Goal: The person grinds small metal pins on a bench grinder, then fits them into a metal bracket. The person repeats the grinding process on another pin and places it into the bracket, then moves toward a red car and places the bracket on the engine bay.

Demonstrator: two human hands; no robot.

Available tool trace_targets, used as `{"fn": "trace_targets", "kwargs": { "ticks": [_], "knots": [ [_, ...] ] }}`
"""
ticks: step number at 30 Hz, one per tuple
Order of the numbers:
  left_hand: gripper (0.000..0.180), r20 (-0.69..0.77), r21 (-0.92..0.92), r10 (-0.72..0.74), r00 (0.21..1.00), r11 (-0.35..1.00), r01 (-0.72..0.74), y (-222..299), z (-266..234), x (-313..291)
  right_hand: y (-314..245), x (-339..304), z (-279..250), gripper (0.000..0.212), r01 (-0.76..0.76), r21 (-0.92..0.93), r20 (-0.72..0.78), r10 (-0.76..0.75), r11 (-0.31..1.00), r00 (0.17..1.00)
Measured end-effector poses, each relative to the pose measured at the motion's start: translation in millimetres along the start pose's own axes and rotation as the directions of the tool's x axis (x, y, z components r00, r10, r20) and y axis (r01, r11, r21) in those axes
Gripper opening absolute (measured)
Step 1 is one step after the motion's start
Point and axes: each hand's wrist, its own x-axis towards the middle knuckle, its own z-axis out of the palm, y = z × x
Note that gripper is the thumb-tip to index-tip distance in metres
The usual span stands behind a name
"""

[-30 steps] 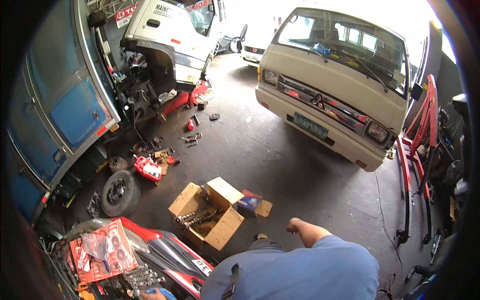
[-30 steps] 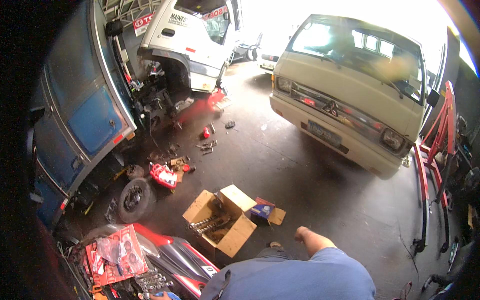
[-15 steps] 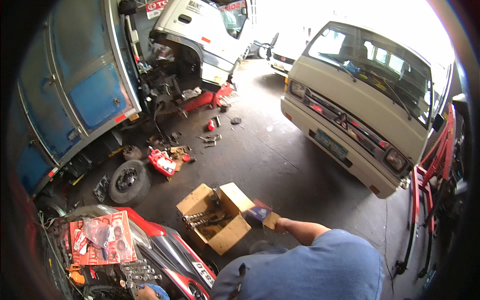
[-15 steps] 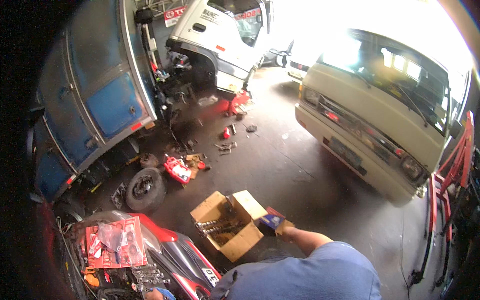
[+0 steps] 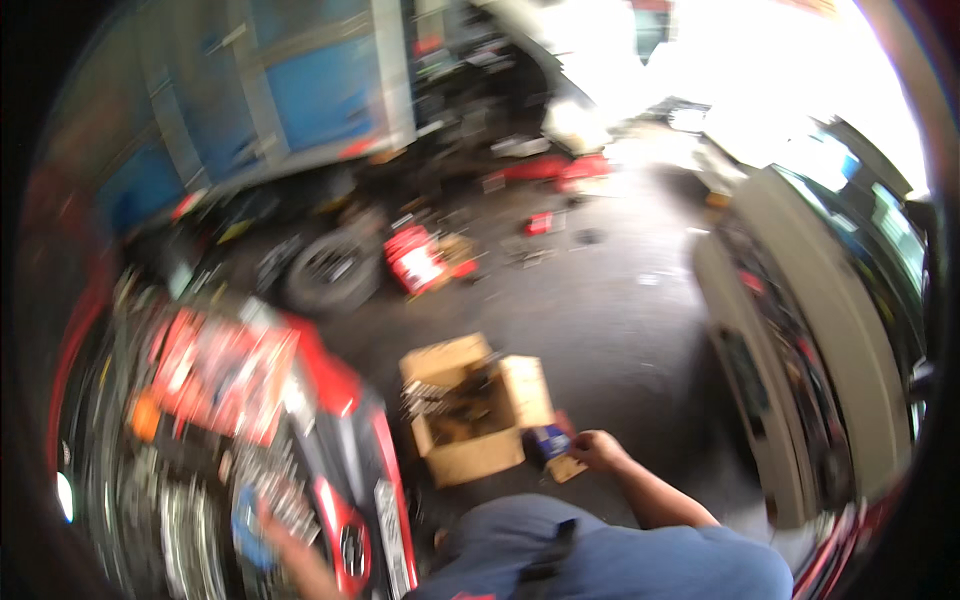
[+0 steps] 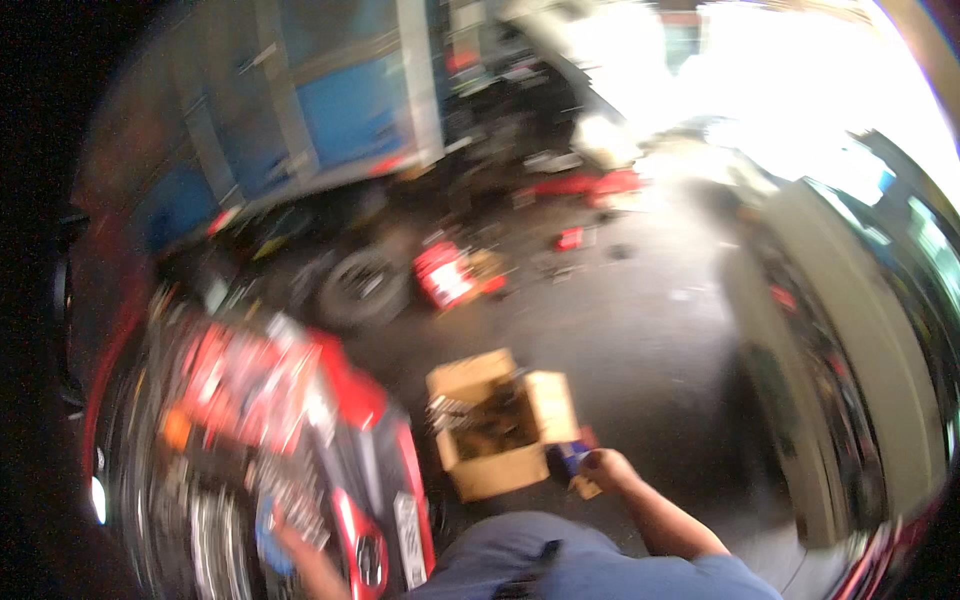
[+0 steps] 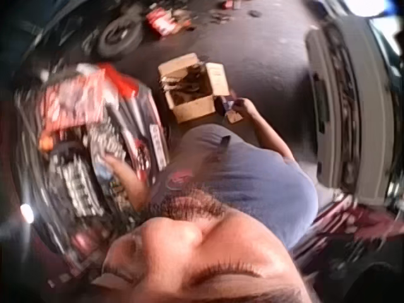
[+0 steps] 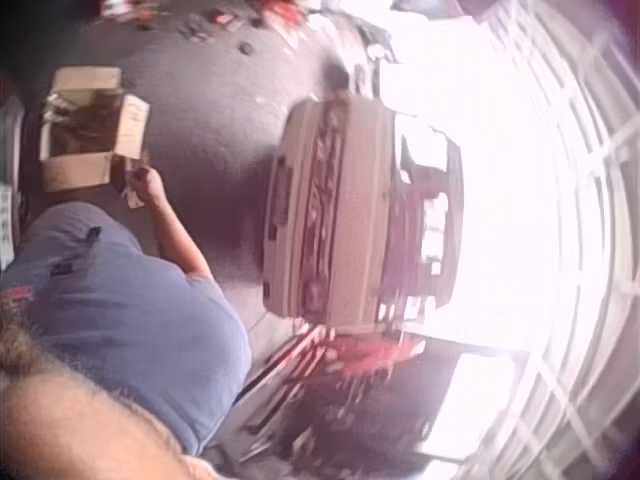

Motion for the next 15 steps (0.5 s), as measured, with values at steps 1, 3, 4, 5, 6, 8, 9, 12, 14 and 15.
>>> {"fn": "trace_targets", "kwargs": {
  "ticks": [1, 3, 4, 5, 6, 8, 9, 12, 14, 15],
  "knots": [
    [0.061, -0.016, -0.220, -0.072, 0.997, 0.973, 0.067, -17.1, 16.3, -0.7, -29.9, 0.1, 1.9, 0.022, 0.044, 0.169, 0.096, -0.060, 0.985, 0.994],
    [0.068, -0.297, -0.251, -0.063, 0.953, 0.968, -0.015, -43.7, 52.9, -19.1, -87.3, 3.0, 9.2, 0.021, 0.221, 0.002, 0.179, -0.218, 0.975, 0.959],
    [0.069, -0.378, -0.226, 0.001, 0.926, 0.970, -0.093, -58.9, 71.1, -24.0, -110.9, 0.6, 10.5, 0.019, 0.308, 0.066, 0.250, -0.315, 0.949, 0.916],
    [0.065, -0.291, -0.209, 0.003, 0.957, 0.976, -0.067, -64.3, 88.8, -38.1, -132.8, -7.8, 15.5, 0.016, 0.476, 0.038, 0.200, -0.473, 0.879, 0.858],
    [0.064, -0.346, -0.267, -0.022, 0.938, 0.961, -0.076, -72.4, 103.6, -46.7, -156.5, -10.1, 21.8, 0.016, 0.566, -0.033, 0.228, -0.545, 0.824, 0.807],
    [0.063, -0.319, -0.244, -0.018, 0.947, 0.968, -0.064, -79.7, 141.0, -75.2, -199.1, -27.6, 29.7, 0.016, 0.658, 0.071, 0.312, -0.643, 0.749, 0.699],
    [0.062, -0.321, -0.204, -0.020, 0.947, 0.978, -0.048, -76.2, 154.0, -85.6, -218.7, -41.0, 36.7, 0.016, 0.685, 0.190, 0.348, -0.701, 0.703, 0.623],
    [0.061, -0.373, -0.227, -0.009, 0.928, 0.970, -0.082, -65.1, 188.0, -120.6, -278.3, -67.9, 53.9, 0.019, 0.763, 0.454, 0.365, -0.877, 0.461, 0.313],
    [0.062, -0.409, -0.164, 0.074, 0.909, 0.975, -0.153, -56.5, 193.1, -147.8, -305.0, -92.4, 75.7, 0.019, 0.765, 0.576, 0.376, -0.924, 0.288, 0.064],
    [0.062, -0.452, -0.122, 0.101, 0.886, 0.977, -0.174, -52.2, 193.8, -166.2, -315.2, -104.9, 88.8, 0.021, 0.748, 0.613, 0.413, -0.910, 0.254, -0.029]
  ]
}}
